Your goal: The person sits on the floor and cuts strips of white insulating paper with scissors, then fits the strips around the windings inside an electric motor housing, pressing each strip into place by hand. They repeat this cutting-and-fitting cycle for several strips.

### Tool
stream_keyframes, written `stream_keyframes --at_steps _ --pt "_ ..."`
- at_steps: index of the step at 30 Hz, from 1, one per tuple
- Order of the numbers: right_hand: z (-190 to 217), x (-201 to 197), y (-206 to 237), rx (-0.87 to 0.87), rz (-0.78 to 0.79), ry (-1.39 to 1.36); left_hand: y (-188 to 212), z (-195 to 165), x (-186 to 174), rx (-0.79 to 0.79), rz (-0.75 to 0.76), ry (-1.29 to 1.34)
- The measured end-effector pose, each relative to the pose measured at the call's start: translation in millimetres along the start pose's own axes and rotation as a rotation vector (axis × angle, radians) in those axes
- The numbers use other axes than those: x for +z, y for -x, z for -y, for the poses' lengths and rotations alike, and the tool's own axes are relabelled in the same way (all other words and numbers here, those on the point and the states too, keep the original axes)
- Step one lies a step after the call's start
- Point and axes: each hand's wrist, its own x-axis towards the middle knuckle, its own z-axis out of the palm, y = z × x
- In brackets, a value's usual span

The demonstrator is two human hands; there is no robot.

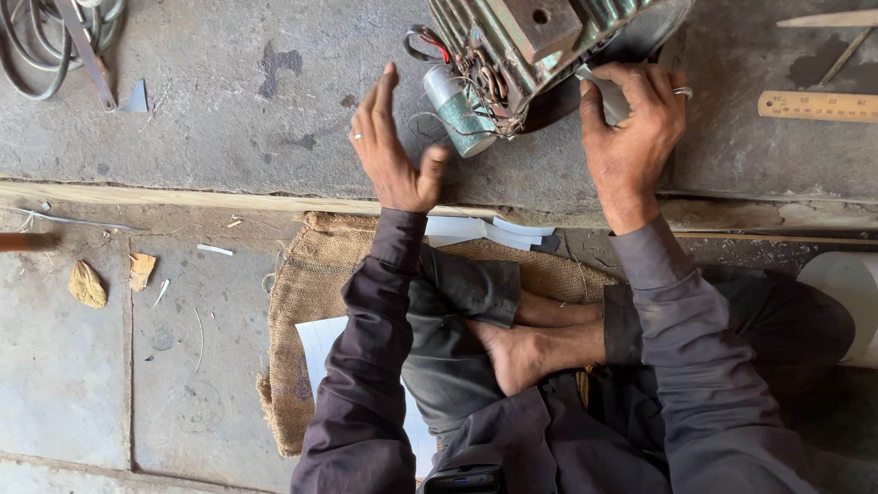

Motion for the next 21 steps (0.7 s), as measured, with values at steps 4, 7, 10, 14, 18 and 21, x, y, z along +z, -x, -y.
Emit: stream_keyframes --at_steps 4,7,10,14,18,21 --pt "2 0 4 0.038 -0.006 -0.03 5 2 2 -0.022 0.018 -0.009" --pt "3 -3 6 0.047 -0.004 -0.037 6 -2 3 -0.063 -0.026 0.044" --pt "1 -4 6 0.03 0.004 -0.002 7 -37 -10 0.018 -0.116 0.128" --pt "-3 -3 4 0.004 0.003 -0.006 51 -129 -64 -0.282 0.375 0.778" --pt "-5 0 5 0.032 -0.006 -0.02 116 -190 -110 -0.324 1.137 1.629" --pt "-5 1 7 0.034 -0.003 -0.026 167 -219 -118 -0.423 1.252 1.874"
